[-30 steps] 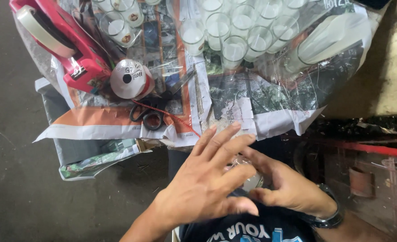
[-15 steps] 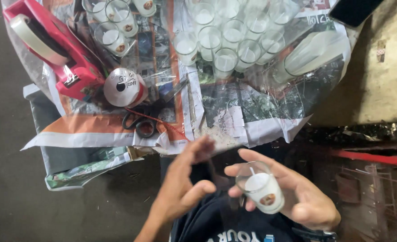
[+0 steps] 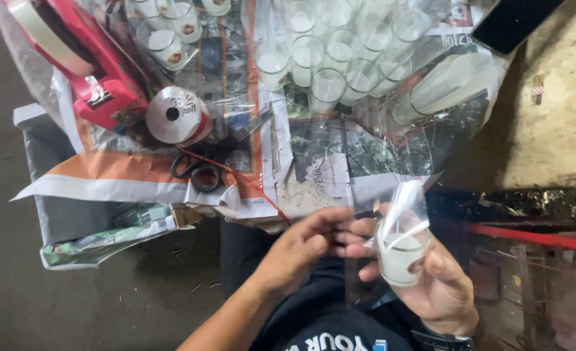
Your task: The person is individually packaging small glass candles into clear plastic bags at a steady pace.
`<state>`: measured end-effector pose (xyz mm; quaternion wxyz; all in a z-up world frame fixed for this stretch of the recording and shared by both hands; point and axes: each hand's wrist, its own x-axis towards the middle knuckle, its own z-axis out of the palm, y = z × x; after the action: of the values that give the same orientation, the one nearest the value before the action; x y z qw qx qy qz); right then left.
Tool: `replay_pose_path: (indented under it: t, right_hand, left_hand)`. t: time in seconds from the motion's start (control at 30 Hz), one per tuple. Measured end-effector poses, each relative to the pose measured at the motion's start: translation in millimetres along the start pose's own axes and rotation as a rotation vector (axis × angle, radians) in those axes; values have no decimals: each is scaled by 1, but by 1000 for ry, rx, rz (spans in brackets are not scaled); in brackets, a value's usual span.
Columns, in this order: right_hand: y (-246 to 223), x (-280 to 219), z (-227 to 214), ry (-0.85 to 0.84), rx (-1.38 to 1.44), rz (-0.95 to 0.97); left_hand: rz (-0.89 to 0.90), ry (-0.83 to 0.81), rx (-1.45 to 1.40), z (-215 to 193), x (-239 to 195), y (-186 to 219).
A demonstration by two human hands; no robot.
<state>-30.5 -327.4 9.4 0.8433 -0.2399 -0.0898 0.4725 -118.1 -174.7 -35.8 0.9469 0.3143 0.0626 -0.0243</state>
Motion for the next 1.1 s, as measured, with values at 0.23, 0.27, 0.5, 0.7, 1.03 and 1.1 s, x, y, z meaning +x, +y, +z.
replay_pose_path:
  t: [0.23, 0.27, 0.5, 0.7, 1.03, 1.1]
  right_hand:
    - [-1, 1, 9, -11, -7, -1]
    - [-3, 2, 11, 14, -135, -51]
    - [3, 7, 1, 98, -170, -80]
    - [12, 8, -3, 222, -70, -62]
    - [17, 8, 1, 185, 132, -46]
    - [19, 10, 6, 261, 170, -32]
  left_hand:
    - [-232, -203, -197, 2, 2, -14]
    - [-118, -136, -183, 2, 4, -7]
    - [233, 9, -82, 1, 9, 28]
    - [509, 503, 476, 6, 20, 36]
    - [734, 646, 990, 3, 33, 38]
    - [697, 589, 1050, 5, 33, 39]
